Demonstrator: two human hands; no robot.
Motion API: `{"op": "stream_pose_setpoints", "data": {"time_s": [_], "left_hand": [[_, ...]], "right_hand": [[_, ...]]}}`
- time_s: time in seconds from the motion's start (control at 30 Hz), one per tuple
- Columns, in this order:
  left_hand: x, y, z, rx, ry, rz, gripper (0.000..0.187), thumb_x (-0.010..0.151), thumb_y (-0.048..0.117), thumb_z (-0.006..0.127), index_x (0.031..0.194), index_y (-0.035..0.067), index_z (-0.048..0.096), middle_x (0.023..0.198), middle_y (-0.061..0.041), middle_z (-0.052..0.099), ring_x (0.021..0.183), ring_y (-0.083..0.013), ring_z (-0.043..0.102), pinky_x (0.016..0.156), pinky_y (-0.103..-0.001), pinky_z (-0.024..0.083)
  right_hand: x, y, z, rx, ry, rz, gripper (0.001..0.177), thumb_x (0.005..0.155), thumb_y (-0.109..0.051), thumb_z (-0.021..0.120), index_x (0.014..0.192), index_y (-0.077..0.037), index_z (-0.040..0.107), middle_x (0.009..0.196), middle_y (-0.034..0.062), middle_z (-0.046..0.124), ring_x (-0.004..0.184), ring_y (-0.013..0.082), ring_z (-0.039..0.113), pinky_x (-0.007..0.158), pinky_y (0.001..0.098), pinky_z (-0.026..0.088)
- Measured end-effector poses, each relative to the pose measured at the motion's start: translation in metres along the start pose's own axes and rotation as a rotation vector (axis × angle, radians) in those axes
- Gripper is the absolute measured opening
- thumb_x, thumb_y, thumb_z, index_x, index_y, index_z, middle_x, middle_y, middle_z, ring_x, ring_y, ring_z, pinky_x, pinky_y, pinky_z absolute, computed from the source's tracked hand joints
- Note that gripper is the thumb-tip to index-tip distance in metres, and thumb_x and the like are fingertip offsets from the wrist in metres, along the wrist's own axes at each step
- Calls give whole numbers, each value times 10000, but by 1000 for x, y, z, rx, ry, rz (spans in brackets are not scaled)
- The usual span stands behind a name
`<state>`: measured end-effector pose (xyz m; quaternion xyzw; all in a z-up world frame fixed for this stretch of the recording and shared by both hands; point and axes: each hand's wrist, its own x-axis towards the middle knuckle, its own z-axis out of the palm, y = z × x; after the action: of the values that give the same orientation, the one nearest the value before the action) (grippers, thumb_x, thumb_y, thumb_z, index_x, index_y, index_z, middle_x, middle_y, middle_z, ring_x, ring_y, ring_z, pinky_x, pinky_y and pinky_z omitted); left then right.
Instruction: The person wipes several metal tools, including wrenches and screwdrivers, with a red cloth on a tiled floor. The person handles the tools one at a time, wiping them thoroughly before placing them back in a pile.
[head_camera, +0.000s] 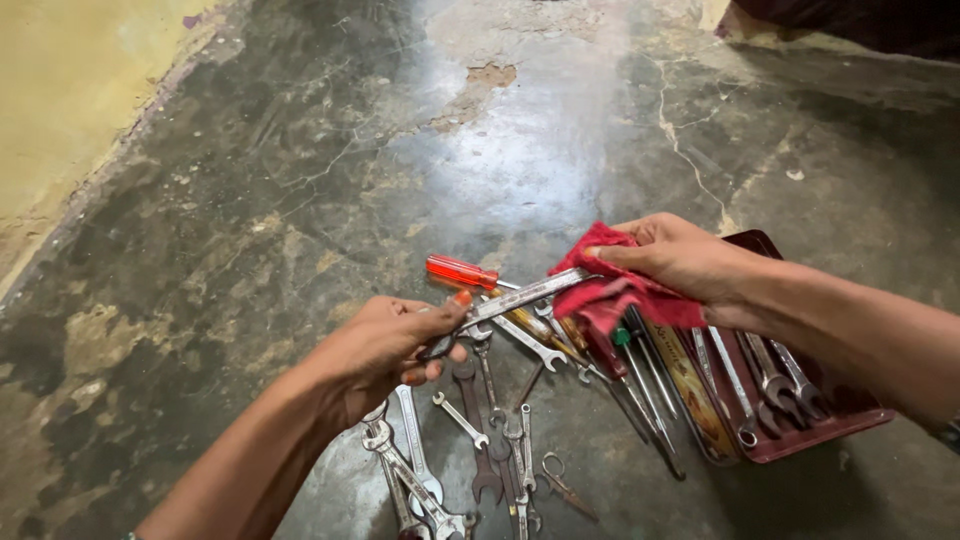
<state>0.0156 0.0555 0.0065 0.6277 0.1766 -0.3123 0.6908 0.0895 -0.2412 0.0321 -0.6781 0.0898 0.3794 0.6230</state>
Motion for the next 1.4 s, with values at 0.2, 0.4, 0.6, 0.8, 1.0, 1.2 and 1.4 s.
{"op": "stream_pose_setpoints", "data": {"time_s": [0.2, 0.4, 0.6, 0.8, 1.0, 1.2, 1.4], "left_hand": [[3, -3, 32, 113, 109, 217, 491, 1015, 452, 573, 786, 25, 651, 543, -39, 636, 357, -78, 405, 327, -255, 271], [2, 12, 53, 63, 489, 375, 522, 1024, 398, 512, 742, -14, 663, 497, -48, 597, 367, -101, 500, 349, -283, 373], [-2, 10, 67, -130, 691, 487, 520, 1012, 410, 482, 730, 6, 646, 519, -67, 595, 380, -111, 546, 350, -303, 416], [11, 8, 73, -312, 709, 608, 566, 1054, 423, 425, 712, 0, 584, 537, -66, 625, 384, -113, 505, 380, -300, 404], [13, 1, 96, -267, 607, 587, 556, 1065, 396, 407, 734, 2, 617, 531, -83, 601, 400, -147, 515, 404, -352, 412], [17, -14, 111, 18, 748, 899, 490, 1073, 354, 427, 877, 1, 704, 665, -105, 691, 568, -193, 589, 604, -423, 474], [23, -16, 109, 180, 810, 771, 540, 1067, 356, 442, 781, -37, 678, 563, -177, 611, 489, -246, 552, 560, -452, 422]], "right_hand": [[18, 5, 3, -155, 279, -127, 425, 1064, -386, 424, 1043, 8, 580, 748, 236, 680, 475, 229, 620, 315, 294, 420], [6, -13, 21, 553, 285, -264, 312, 1069, -271, 341, 1099, -113, 609, 1133, 137, 752, 959, 235, 771, 932, 486, 633], [-19, -9, 40, 840, 178, -274, 484, 975, -494, 287, 1211, -211, 601, 1340, 79, 650, 1293, 305, 578, 1185, 617, 305], [-16, -1, 35, 1042, -229, -468, 458, 1023, -326, 340, 1307, -124, 637, 1450, 163, 589, 1348, 380, 552, 1189, 610, 350], [-7, 19, 58, 787, -186, -214, 315, 1018, -257, 508, 1217, -39, 620, 1266, 155, 634, 1182, 296, 605, 1065, 534, 513], [-11, 32, 93, 565, -182, -274, 373, 938, -242, 610, 1291, -120, 625, 1233, 18, 690, 1150, 131, 651, 1038, 331, 532], [-9, 38, 98, 691, -229, -308, 302, 997, -183, 598, 1275, -65, 617, 1176, 38, 709, 1093, 136, 670, 1002, 325, 545]]}}
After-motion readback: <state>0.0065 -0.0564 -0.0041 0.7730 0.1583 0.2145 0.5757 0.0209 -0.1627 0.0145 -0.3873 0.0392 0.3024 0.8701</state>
